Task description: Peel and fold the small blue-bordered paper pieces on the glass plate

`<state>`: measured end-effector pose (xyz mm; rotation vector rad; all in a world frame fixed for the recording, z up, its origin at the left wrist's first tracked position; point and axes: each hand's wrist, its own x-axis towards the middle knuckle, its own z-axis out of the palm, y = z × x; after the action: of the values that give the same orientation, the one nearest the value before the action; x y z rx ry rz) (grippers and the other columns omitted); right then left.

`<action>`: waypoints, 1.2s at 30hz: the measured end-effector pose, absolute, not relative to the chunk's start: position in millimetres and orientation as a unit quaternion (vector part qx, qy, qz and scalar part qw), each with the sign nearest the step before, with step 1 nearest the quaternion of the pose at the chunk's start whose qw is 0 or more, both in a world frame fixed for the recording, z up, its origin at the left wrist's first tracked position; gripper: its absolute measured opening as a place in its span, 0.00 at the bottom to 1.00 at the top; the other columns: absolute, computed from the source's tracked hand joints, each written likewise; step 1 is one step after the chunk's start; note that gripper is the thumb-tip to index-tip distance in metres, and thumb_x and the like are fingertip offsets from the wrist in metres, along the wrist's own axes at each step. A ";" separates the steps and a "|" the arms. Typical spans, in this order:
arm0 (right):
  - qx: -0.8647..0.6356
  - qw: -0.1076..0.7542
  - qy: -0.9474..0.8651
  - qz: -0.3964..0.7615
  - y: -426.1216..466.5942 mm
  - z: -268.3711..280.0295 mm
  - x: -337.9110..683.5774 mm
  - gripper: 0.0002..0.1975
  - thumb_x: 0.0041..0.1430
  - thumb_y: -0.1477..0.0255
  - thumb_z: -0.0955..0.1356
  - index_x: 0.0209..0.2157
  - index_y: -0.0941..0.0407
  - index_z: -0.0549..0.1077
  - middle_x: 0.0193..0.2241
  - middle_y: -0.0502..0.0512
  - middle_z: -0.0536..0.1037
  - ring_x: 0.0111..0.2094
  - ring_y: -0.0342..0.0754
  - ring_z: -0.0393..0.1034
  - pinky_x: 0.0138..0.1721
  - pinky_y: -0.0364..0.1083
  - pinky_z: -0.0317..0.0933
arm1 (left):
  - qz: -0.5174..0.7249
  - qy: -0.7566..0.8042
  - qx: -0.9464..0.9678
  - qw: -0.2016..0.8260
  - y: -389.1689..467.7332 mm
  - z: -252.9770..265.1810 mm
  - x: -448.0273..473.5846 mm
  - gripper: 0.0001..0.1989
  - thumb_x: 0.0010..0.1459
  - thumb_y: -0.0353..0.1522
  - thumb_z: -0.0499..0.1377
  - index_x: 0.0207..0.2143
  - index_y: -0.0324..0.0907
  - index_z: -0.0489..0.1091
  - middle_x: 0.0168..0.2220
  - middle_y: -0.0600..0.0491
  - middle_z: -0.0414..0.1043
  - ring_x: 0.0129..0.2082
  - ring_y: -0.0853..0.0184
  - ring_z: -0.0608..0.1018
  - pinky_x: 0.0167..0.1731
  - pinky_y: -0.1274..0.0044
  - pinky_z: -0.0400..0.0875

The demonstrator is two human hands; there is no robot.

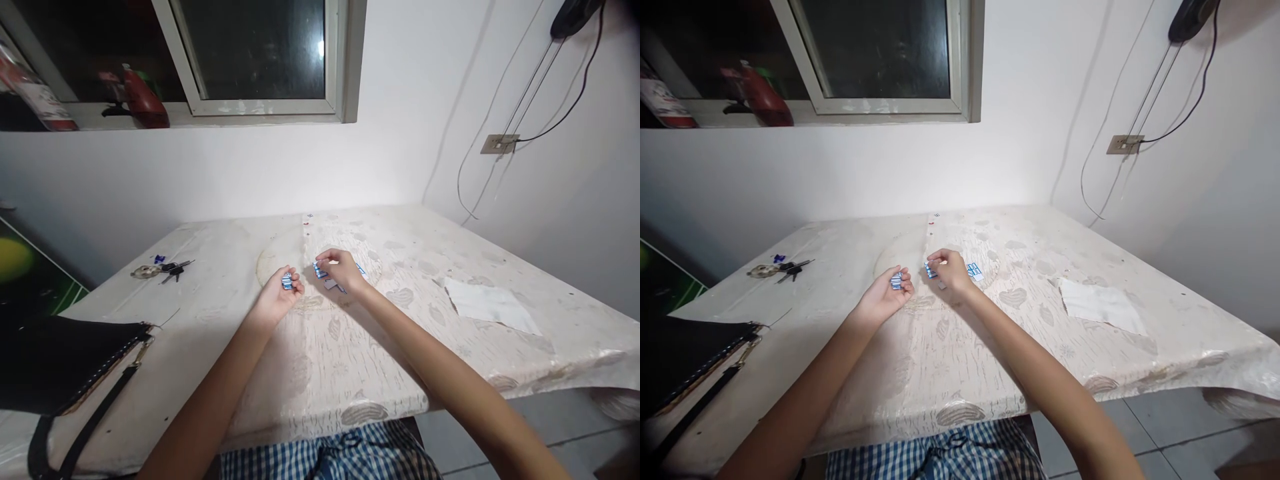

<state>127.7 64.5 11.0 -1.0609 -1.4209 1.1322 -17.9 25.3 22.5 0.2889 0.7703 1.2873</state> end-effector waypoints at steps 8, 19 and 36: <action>-0.369 0.498 -0.483 0.618 48.2 24.5 132.6 0.06 0.38 0.77 0.70 0.25 0.60 0.74 0.23 0.52 0.73 0.26 0.40 0.66 0.29 0.39 0.61 | 0.493 0.362 0.184 0.770 17.0 14.2 6.7 0.06 0.57 0.27 0.50 0.27 0.37 0.64 0.21 0.52 0.62 0.18 0.74 0.65 0.18 0.81 0.65; -0.402 0.406 -0.496 0.654 33.5 27.4 126.1 0.02 0.39 0.80 0.65 0.19 0.61 0.70 0.11 0.48 0.66 0.15 0.39 0.59 0.18 0.40 0.55 | 0.482 0.383 0.208 0.760 16.3 10.6 10.1 0.10 0.57 0.27 0.47 0.27 0.37 0.65 0.20 0.49 0.65 0.17 0.72 0.66 0.21 0.77 0.69; -0.649 0.279 -0.697 0.120 96.7 2.2 192.8 0.09 0.47 0.74 0.66 0.33 0.59 0.74 0.34 0.62 0.74 0.37 0.52 0.68 0.35 0.45 0.58 | 0.451 0.368 0.165 0.796 15.9 14.4 5.4 0.18 0.61 0.41 0.46 0.26 0.36 0.62 0.14 0.60 0.49 0.10 0.79 0.51 0.08 0.86 0.47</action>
<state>192.8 96.7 2.2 -1.7424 -1.8702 0.3226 5.4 15.9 14.4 0.3553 0.7907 0.9698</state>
